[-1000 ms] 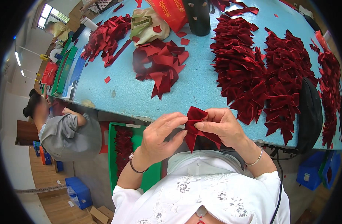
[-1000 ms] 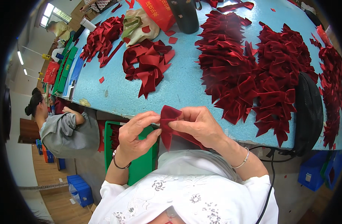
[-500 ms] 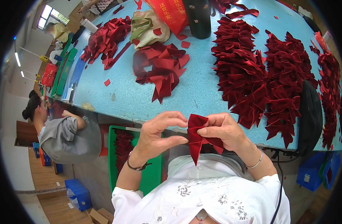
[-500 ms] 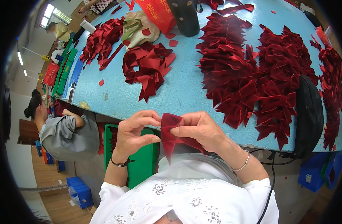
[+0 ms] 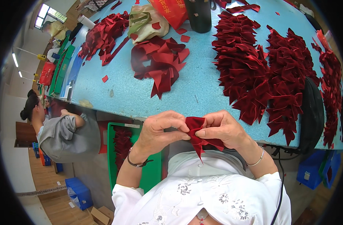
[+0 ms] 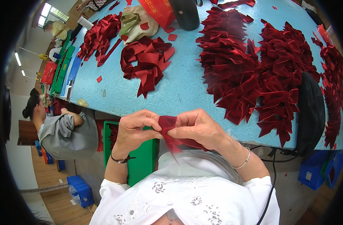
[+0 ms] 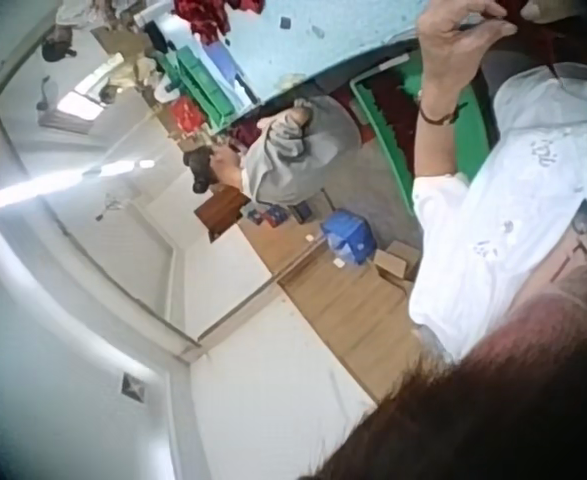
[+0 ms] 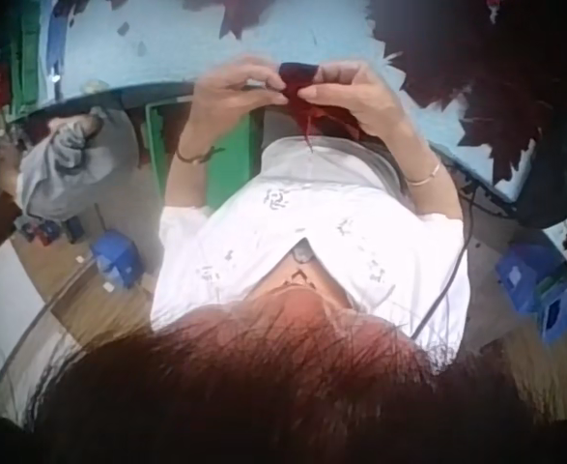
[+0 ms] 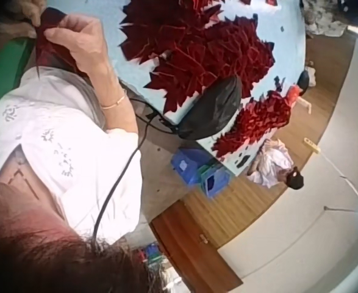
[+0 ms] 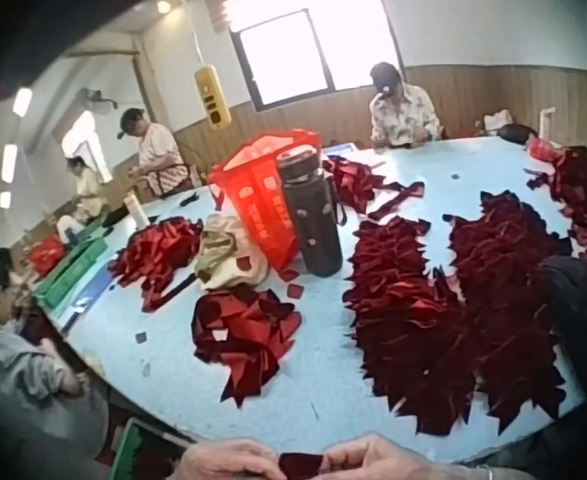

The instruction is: Folding and assembling red fabric pieces into bow shapes at a workbench.

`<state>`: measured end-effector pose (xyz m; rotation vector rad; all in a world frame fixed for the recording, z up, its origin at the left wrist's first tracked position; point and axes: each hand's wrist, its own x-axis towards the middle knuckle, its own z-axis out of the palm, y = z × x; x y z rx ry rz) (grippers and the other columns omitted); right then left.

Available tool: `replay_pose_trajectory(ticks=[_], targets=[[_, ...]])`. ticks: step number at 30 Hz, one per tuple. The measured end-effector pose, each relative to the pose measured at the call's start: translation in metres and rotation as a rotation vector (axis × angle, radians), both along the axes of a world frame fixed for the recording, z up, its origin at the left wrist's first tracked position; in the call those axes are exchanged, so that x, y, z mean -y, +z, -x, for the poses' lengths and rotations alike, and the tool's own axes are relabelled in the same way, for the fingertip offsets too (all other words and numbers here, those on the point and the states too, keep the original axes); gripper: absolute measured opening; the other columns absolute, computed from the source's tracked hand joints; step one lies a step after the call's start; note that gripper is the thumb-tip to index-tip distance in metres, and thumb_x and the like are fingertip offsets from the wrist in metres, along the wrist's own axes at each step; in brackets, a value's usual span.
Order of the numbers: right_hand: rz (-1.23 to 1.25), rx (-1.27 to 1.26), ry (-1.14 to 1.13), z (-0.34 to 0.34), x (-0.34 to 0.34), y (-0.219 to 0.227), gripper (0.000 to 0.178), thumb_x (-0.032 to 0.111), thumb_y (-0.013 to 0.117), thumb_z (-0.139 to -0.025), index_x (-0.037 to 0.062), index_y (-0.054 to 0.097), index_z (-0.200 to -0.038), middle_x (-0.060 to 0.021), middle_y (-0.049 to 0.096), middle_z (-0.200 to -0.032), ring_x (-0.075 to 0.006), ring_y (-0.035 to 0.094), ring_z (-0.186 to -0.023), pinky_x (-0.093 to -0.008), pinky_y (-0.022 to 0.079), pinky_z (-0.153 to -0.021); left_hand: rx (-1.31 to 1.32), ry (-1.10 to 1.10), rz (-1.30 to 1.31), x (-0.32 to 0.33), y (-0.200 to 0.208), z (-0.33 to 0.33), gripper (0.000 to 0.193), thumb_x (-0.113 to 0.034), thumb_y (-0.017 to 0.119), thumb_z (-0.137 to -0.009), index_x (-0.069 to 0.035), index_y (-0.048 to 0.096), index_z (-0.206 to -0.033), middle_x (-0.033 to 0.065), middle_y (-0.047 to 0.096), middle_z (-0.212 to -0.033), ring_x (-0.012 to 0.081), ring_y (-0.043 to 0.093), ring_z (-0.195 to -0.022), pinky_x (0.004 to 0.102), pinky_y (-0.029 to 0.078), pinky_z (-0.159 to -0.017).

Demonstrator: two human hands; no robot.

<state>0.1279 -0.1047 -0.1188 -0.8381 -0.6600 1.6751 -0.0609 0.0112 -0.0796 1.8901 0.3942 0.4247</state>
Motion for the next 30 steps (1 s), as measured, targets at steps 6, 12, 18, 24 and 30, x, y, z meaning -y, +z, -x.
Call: replay_pose_trajectory(ticks=[6,12,18,24,30], targets=[[-0.011,0.107,0.023,0.001,-0.001,0.0,0.012,0.006,0.068,-0.079,-0.0039,0.066,-0.086,-0.0052,0.063,-0.072,-0.0071,0.054,-0.062,-0.0207,0.042,-0.055,0.051,0.013,0.002,0.002,0.002,-0.004,0.022,0.004,0.077,-0.061,-0.001,0.066,-0.08,0.0107,0.064,-0.095,0.0173,0.061,-0.087,0.0267,0.05,-0.074],[-0.007,0.155,0.081,-0.002,-0.001,0.0,0.014,0.006,0.068,-0.079,-0.0035,0.067,-0.089,-0.0037,0.063,-0.073,-0.0061,0.053,-0.063,-0.0198,0.041,-0.055,0.058,-0.079,-0.171,-0.001,0.008,-0.007,0.02,-0.001,0.077,-0.062,0.0,0.064,-0.077,0.0117,0.065,-0.093,0.0197,0.062,-0.085,0.0286,0.05,-0.074],[0.002,0.159,0.094,-0.003,-0.001,-0.006,0.013,0.005,0.067,-0.08,-0.0031,0.067,-0.09,-0.0028,0.063,-0.074,-0.0056,0.053,-0.063,-0.0194,0.04,-0.055,-0.046,-0.087,-0.174,-0.002,0.012,-0.008,0.019,-0.004,0.078,-0.062,0.0,0.063,-0.075,0.0124,0.066,-0.091,0.0206,0.063,-0.084,0.0297,0.051,-0.073],[-0.013,0.138,0.059,-0.002,-0.001,-0.005,0.011,0.004,0.067,-0.08,-0.0032,0.067,-0.088,-0.0027,0.063,-0.073,-0.0054,0.052,-0.063,-0.0196,0.04,-0.055,0.016,-0.068,0.024,0.001,0.008,-0.009,0.022,0.002,0.074,-0.067,0.002,0.062,-0.086,0.0113,0.066,-0.094,0.0193,0.063,-0.085,0.0285,0.05,-0.076],[-0.124,0.256,-0.026,-0.003,-0.001,-0.008,0.009,0.004,0.067,-0.08,-0.003,0.067,-0.086,-0.0018,0.063,-0.073,-0.0047,0.052,-0.062,-0.02,0.04,-0.053,-0.001,0.151,0.806,0.011,0.003,-0.008,0.031,0.006,0.066,-0.076,0.005,0.058,-0.106,0.0101,0.064,-0.098,0.0144,0.062,-0.087,0.0253,0.049,-0.08]])
